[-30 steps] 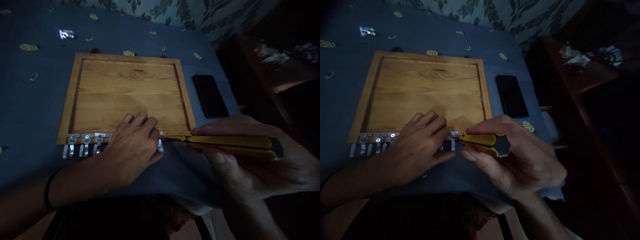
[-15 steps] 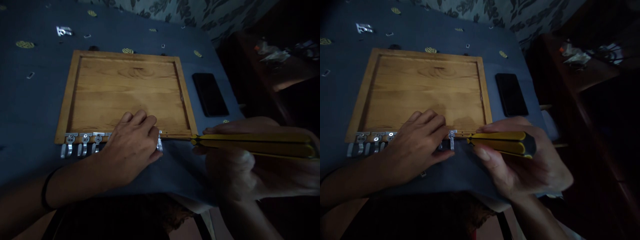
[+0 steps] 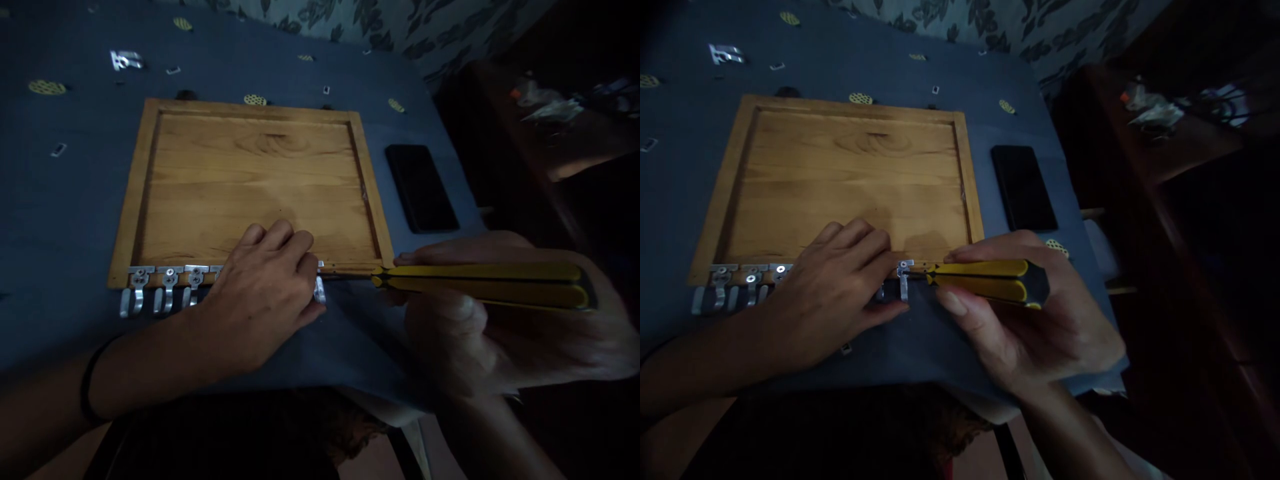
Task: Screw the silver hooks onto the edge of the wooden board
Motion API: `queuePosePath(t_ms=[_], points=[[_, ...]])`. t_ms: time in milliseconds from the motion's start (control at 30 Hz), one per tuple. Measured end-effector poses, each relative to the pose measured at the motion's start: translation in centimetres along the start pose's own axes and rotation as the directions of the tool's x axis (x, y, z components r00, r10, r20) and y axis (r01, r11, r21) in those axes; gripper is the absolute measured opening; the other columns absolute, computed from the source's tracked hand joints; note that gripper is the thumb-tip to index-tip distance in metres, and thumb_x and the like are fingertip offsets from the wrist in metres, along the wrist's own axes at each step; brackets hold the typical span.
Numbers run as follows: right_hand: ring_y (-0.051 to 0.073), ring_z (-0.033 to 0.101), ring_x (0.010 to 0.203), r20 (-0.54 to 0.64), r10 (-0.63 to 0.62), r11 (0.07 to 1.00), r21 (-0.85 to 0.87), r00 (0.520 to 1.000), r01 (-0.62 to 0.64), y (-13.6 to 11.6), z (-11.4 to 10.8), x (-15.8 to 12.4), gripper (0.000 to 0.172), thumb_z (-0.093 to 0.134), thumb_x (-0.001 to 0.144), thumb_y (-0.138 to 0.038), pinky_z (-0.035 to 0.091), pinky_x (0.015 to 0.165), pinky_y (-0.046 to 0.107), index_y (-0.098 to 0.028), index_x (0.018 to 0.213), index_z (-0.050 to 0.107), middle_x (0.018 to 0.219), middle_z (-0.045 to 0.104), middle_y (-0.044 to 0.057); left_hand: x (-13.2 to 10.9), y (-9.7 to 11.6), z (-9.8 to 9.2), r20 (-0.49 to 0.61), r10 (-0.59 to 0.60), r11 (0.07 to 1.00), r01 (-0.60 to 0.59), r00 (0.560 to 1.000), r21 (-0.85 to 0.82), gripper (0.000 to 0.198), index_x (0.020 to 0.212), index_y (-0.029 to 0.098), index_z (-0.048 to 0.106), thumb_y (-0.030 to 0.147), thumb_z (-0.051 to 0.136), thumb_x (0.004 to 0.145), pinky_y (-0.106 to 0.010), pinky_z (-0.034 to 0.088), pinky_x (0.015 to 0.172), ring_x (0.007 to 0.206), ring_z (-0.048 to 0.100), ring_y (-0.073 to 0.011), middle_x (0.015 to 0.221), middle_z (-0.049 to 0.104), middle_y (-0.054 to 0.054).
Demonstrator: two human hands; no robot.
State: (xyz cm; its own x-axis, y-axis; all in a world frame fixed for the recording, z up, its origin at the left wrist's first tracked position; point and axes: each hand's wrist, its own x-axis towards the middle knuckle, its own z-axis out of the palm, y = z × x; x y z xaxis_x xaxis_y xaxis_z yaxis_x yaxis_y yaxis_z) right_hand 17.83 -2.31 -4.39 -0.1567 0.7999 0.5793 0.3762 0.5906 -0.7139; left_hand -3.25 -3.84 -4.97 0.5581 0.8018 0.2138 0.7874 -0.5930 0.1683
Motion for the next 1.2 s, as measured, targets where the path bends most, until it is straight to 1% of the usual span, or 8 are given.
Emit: queuePosePath(t_ms=[133,233,367,533,733,967,1100,1200], points=[[0.016,0.067,0.064,0.092,-0.209,0.978,-0.004,0.973,0.211,0.2,-0.1,0.7,0.034,0.077,0.077,-0.009,0.055,0.053,0.033,-0.020,0.109,0.076,0.087,0.077,0.001,0.0,0.0,0.0,0.005,0.002,1.000,-0.002,1.000,0.002,0.026,0.095,0.011,0.071,0.036,0.072,0.090,-0.041,0.039,0.077,0.096,0.058,-0.0296,0.095,0.064,-0.008],[0.019,0.068,0.069,0.072,-0.182,0.983,-0.004,0.981,0.182,-0.2,-0.1,1.3,0.027,0.075,0.081,-0.012,0.055,0.056,0.036,-0.021,0.106,0.077,0.085,0.077,0.002,0.0,0.0,0.0,0.007,0.002,1.000,-0.002,1.000,0.000,0.025,0.093,0.012,0.070,0.036,0.071,0.090,-0.041,0.040,0.077,0.097,0.058,-0.0298,0.095,0.064,-0.008],[0.023,0.068,0.071,0.214,-0.144,0.989,0.051,0.966,0.136,-0.8,-0.4,1.6,0.027,0.077,0.083,-0.020,0.056,0.057,0.042,-0.029,0.109,0.077,0.087,0.077,0.001,0.0,0.0,-0.1,0.008,-0.001,1.000,0.001,1.000,-0.003,0.023,0.092,0.012,0.070,0.035,0.071,0.090,-0.042,0.040,0.078,0.097,0.058,-0.0295,0.094,0.063,-0.009],[0.025,0.068,0.074,0.131,-0.001,0.996,-0.091,0.991,0.013,-1.3,-0.6,0.9,0.019,0.079,0.084,-0.030,0.057,0.061,0.045,-0.031,0.103,0.078,0.090,0.076,0.003,-0.1,0.0,0.1,-0.009,0.006,1.000,-0.006,1.000,-0.003,0.024,0.094,0.011,0.071,0.035,0.072,0.089,-0.043,0.041,0.077,0.097,0.058,-0.0305,0.096,0.064,-0.009],[0.024,0.068,0.068,0.158,-0.037,0.994,-0.093,0.987,0.052,-1.6,0.0,1.1,0.017,0.077,0.085,-0.030,0.056,0.054,0.043,-0.035,0.101,0.077,0.083,0.076,0.001,0.0,0.0,0.3,-0.035,0.005,1.000,-0.004,0.999,0.013,0.024,0.089,0.013,0.070,0.036,0.074,0.087,-0.042,0.041,0.075,0.093,0.057,-0.0300,0.092,0.065,-0.009],[0.017,0.065,0.058,0.204,-0.131,0.991,-0.005,0.970,0.135,-1.2,0.0,1.9,0.020,0.083,0.076,-0.015,0.056,0.049,0.035,-0.028,0.091,0.078,0.076,0.075,0.000,-0.1,0.0,0.3,-0.044,0.008,1.000,-0.008,0.999,0.000,0.027,0.093,0.011,0.071,0.036,0.076,0.086,-0.043,0.041,0.075,0.094,0.058,-0.0307,0.093,0.065,-0.009],[0.018,0.065,0.060,0.095,-0.021,1.000,0.007,0.995,0.020,-1.8,0.3,1.4,0.015,0.082,0.079,-0.017,0.057,0.052,0.036,-0.028,0.088,0.076,0.075,0.074,-0.001,0.0,0.0,0.3,-0.051,0.012,1.000,-0.012,0.999,0.004,0.026,0.089,0.012,0.070,0.036,0.078,0.084,-0.042,0.040,0.074,0.093,0.058,-0.0305,0.091,0.065,-0.009],[0.018,0.064,0.057,0.093,0.025,0.999,0.039,0.995,-0.029,-2.1,0.6,1.1,0.013,0.083,0.078,-0.021,0.055,0.051,0.038,-0.028,0.075,0.073,0.072,0.073,-0.001,0.0,0.0,0.2,-0.044,0.009,1.000,-0.009,0.999,0.012,0.024,0.090,0.011,0.070,0.035,0.075,0.086,-0.042,0.040,0.075,0.094,0.058,-0.0304,0.091,0.065,-0.010]])
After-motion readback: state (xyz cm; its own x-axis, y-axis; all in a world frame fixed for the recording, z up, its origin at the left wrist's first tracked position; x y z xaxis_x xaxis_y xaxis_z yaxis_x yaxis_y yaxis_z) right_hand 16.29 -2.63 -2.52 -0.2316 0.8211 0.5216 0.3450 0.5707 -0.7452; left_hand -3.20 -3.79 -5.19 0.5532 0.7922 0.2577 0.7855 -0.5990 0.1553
